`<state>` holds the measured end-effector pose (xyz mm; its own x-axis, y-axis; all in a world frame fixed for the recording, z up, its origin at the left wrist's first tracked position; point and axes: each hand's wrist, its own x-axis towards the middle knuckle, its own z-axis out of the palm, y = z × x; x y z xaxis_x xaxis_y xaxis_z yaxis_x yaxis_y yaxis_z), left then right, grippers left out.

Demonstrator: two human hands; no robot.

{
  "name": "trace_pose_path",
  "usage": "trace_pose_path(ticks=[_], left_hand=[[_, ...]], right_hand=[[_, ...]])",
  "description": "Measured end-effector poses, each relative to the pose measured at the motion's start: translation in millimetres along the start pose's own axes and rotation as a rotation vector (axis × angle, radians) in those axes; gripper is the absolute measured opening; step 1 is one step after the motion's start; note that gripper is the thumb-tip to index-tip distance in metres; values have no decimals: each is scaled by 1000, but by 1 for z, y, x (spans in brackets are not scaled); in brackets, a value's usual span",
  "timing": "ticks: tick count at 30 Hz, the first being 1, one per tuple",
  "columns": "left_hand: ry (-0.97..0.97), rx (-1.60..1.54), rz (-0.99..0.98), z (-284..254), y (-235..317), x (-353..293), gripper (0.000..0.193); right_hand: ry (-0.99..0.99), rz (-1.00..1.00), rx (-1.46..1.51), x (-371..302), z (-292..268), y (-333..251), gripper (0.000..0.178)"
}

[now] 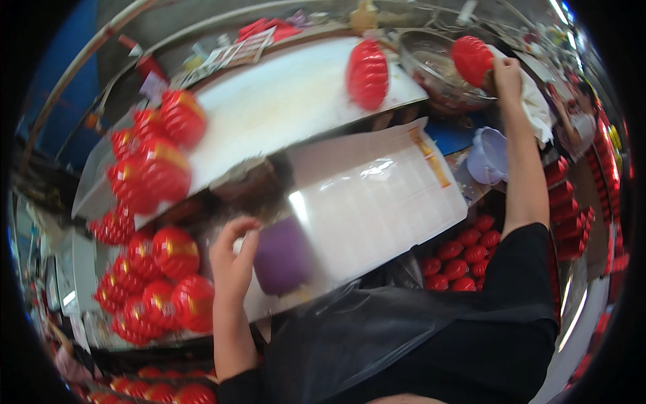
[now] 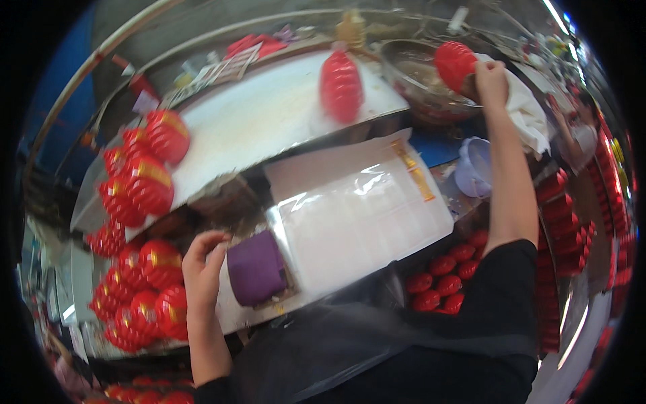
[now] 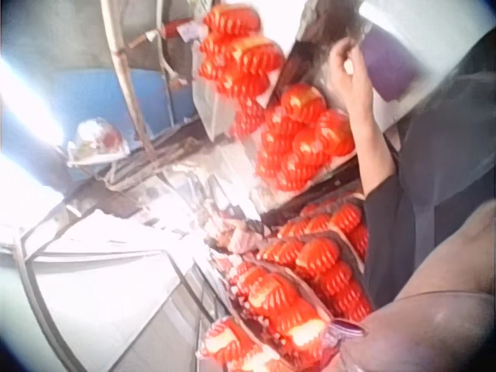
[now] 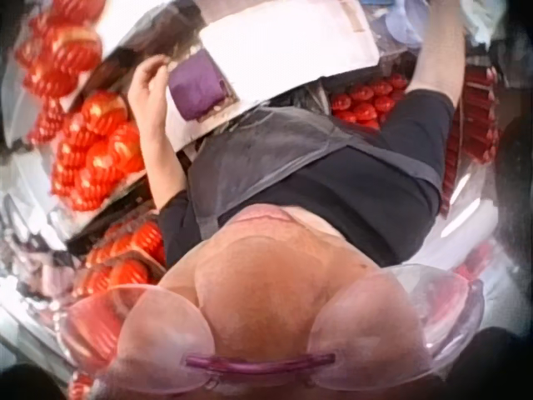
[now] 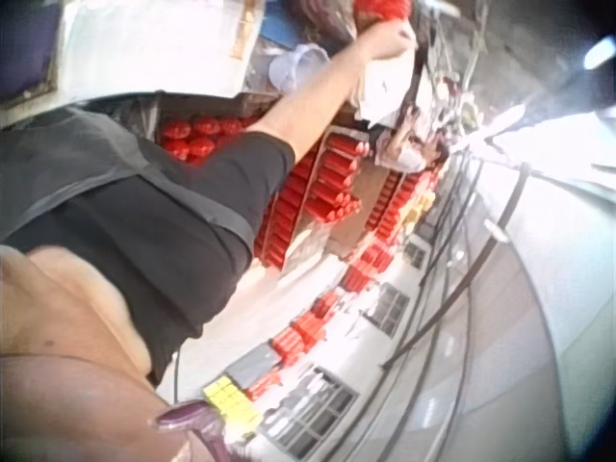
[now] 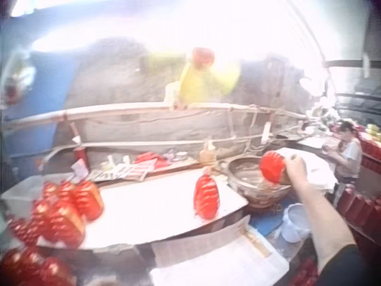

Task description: The person repeatedly picks up red plastic bottles, applies a gold label to each bottle's body, smooths the label, and places the labeled bottle into a metal bowl. The process is repeated for multiple bottles throughout the clip.

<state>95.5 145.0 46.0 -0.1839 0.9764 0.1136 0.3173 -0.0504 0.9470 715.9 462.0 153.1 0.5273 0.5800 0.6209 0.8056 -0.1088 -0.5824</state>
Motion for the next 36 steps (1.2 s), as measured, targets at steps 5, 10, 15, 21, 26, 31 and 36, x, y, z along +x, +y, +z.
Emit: trace_pose_path(ticks=[5, 10, 15, 21, 26, 31, 36], left_hand=[[-32, 235, 226, -2, 9, -8, 32], [34, 425, 548, 14, 29, -11, 46], [-29, 449, 704, 31, 33, -20, 68], [129, 305, 531, 33, -12, -17, 80], [107, -516, -71, 24, -39, 4, 77], [86, -576, -55, 20, -48, 7, 77], [120, -569, 5, 27, -55, -1, 82]], right_hand=[[-146, -446, -63, -44, -67, -95, 31], [-744, -394, 361, -154, -87, -182, 15], [-1356, -624, 589, -261, -64, -250, 14], [-1494, -233, 769, -363, -11, -289, 39], [-1130, -334, 675, -394, -1, -196, 39], [-720, -128, -51, -362, -31, -51, 33], [-546, -269, -363, -321, -56, 51, 33]])
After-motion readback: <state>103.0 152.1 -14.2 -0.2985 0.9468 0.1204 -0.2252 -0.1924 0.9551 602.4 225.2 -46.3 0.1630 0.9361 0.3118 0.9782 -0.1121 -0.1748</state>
